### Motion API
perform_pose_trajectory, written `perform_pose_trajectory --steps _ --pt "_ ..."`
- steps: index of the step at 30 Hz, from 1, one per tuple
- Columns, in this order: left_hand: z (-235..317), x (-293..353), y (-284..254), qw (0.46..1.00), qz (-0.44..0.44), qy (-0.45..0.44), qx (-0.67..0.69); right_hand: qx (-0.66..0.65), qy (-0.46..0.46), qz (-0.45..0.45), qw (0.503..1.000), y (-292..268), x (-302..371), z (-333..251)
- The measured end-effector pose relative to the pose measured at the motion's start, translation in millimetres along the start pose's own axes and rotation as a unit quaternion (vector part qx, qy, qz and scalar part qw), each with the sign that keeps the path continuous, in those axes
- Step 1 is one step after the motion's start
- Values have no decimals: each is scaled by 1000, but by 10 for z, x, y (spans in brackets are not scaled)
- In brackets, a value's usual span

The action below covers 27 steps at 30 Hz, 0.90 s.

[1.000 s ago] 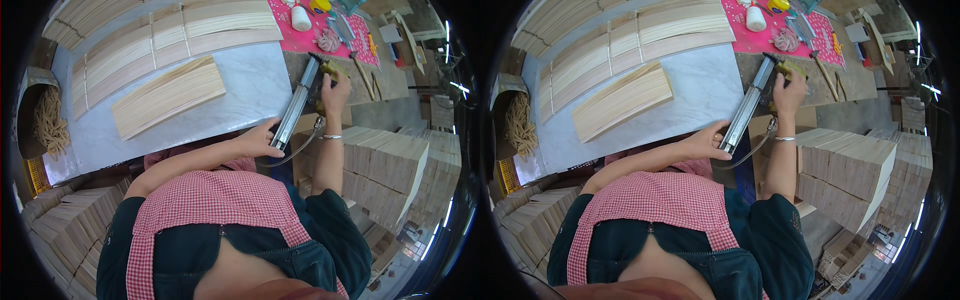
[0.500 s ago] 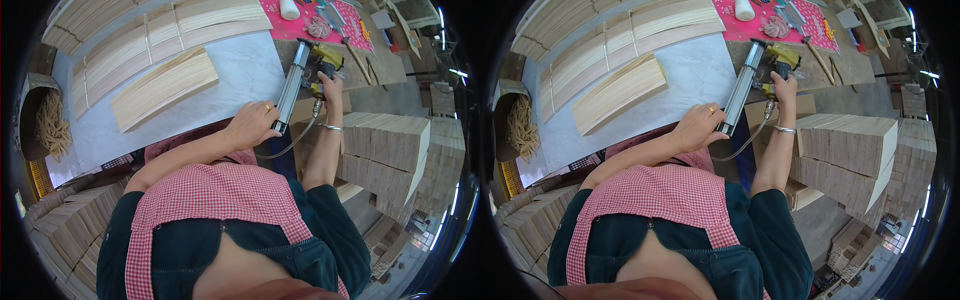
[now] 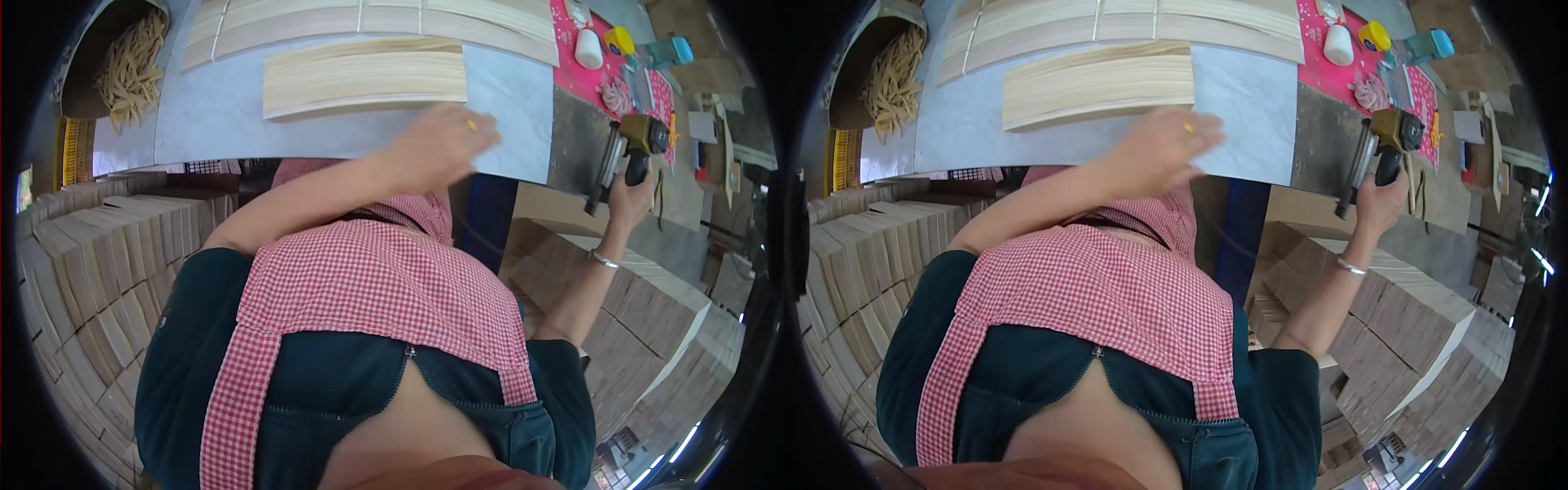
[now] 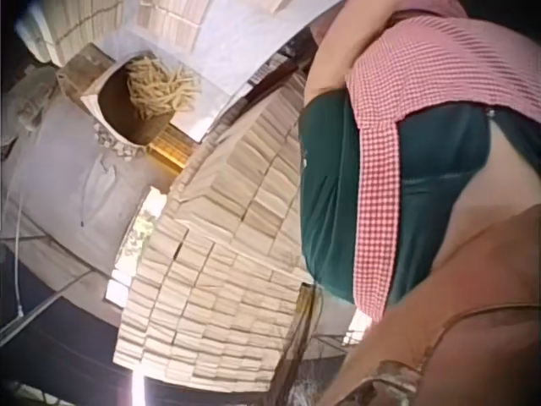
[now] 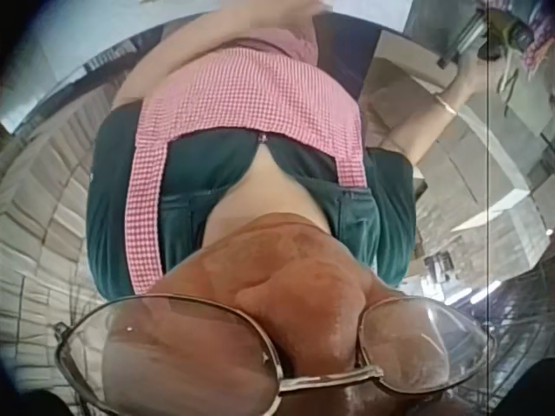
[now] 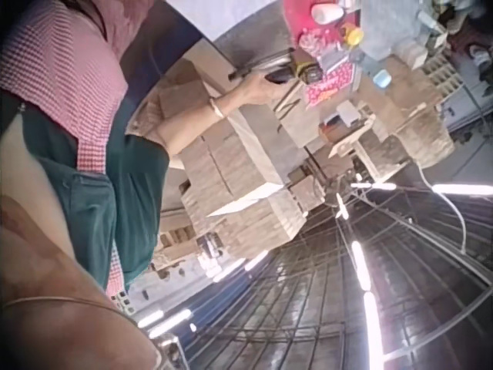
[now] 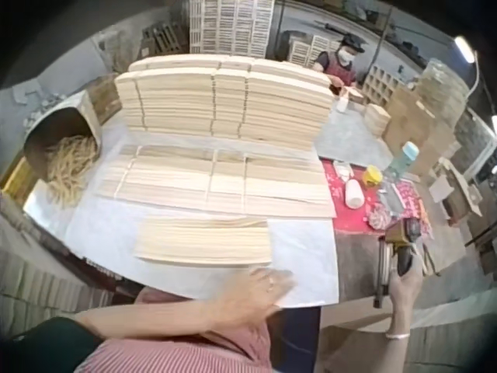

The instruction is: The person applies wood glue to slats and uses a pneumatic nail gun to assemble wooden box frames.

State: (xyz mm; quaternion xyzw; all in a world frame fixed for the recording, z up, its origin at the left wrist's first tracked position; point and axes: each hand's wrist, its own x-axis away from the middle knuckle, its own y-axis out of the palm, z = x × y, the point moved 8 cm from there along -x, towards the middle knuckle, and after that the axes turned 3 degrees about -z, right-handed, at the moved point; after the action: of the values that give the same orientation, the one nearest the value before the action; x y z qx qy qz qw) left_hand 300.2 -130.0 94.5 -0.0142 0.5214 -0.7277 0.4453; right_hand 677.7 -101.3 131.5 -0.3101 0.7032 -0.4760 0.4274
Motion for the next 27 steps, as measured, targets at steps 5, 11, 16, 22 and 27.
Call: perform_pose_trajectory --steps 5,11,16,22,27 --pt "-689 626 -1035 981 -7 -157 -114 90 -45 -51 994 128 -146 -161" --pt "-1168 1234 -1807 905 -162 -355 -171 145 -55 -156 976 648 -20 -246" --pt "-1232 1365 -1834 919 -108 -330 -188 105 -70 -146 981 787 166 -591" --pt "-1322 1372 -1550 943 -39 -277 -180 70 -99 -175 977 1017 33 -482" --pt "-1200 1253 -1380 948 4 -263 -182 47 -51 -236 969 875 -243 -467"
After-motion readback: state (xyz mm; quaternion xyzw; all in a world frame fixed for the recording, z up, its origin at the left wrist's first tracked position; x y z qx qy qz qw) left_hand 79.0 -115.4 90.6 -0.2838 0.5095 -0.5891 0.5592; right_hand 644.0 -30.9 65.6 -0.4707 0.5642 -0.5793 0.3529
